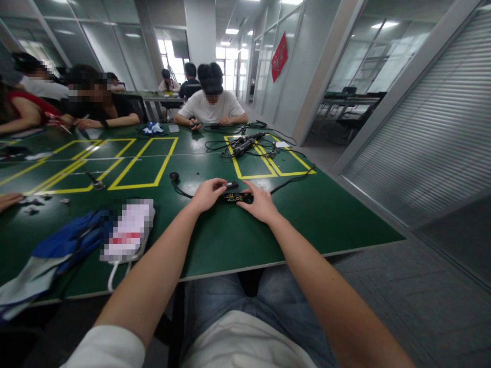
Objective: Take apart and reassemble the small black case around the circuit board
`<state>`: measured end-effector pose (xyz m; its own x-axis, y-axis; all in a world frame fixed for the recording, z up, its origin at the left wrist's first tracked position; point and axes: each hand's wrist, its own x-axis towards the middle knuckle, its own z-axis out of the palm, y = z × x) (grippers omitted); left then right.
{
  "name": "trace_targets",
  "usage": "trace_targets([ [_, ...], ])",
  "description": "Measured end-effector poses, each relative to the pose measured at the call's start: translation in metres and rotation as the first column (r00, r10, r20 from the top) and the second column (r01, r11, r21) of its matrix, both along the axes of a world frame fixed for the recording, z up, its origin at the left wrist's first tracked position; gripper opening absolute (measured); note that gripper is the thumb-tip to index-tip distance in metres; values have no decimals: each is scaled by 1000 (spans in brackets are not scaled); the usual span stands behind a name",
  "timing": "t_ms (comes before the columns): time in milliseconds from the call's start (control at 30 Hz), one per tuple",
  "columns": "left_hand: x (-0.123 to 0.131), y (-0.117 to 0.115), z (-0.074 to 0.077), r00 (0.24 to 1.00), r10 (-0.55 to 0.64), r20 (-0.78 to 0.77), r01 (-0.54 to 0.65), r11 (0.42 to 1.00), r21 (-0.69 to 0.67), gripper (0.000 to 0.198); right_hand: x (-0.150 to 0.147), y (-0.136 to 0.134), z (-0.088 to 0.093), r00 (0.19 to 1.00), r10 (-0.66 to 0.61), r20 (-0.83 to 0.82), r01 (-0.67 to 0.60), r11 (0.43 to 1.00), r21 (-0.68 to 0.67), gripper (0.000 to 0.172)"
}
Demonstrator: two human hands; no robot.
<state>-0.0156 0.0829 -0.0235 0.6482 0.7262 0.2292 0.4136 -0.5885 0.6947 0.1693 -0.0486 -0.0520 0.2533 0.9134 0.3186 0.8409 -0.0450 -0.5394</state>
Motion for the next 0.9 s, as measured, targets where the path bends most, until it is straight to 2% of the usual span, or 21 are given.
trace_targets([
  [100,-5,0,1,977,174,-124,-159,980,118,32,-1,-1,2,1000,12,11,-12,1000,-24,60],
  [167,-7,-1,2,963,192,-191,-163,974,159,32,-2,-2,3,1000,28,13,-28,999,-27,58],
  [300,-6,-10,7,949,210,-235,-131,941,311,27,-3,-4,2,998,49,39,-48,998,-29,63],
  [367,-4,-19,13,930,218,-296,-105,930,353,27,-4,-3,1,998,36,55,-34,999,-39,58],
  [433,-3,-29,20,891,168,-421,-14,939,344,32,-4,-3,1,998,20,61,-17,999,-51,53],
  [500,-2,-39,25,864,173,-473,7,935,354,36,-5,-3,1,998,10,61,-7,998,-65,51],
  [700,-1,-48,27,854,170,-492,27,929,369,36,-5,-1,-1,996,-14,90,21,997,-80,51],
  [900,-1,-45,23,849,137,-511,4,964,264,41,-4,-4,-3,997,12,75,-7,998,-57,56],
])
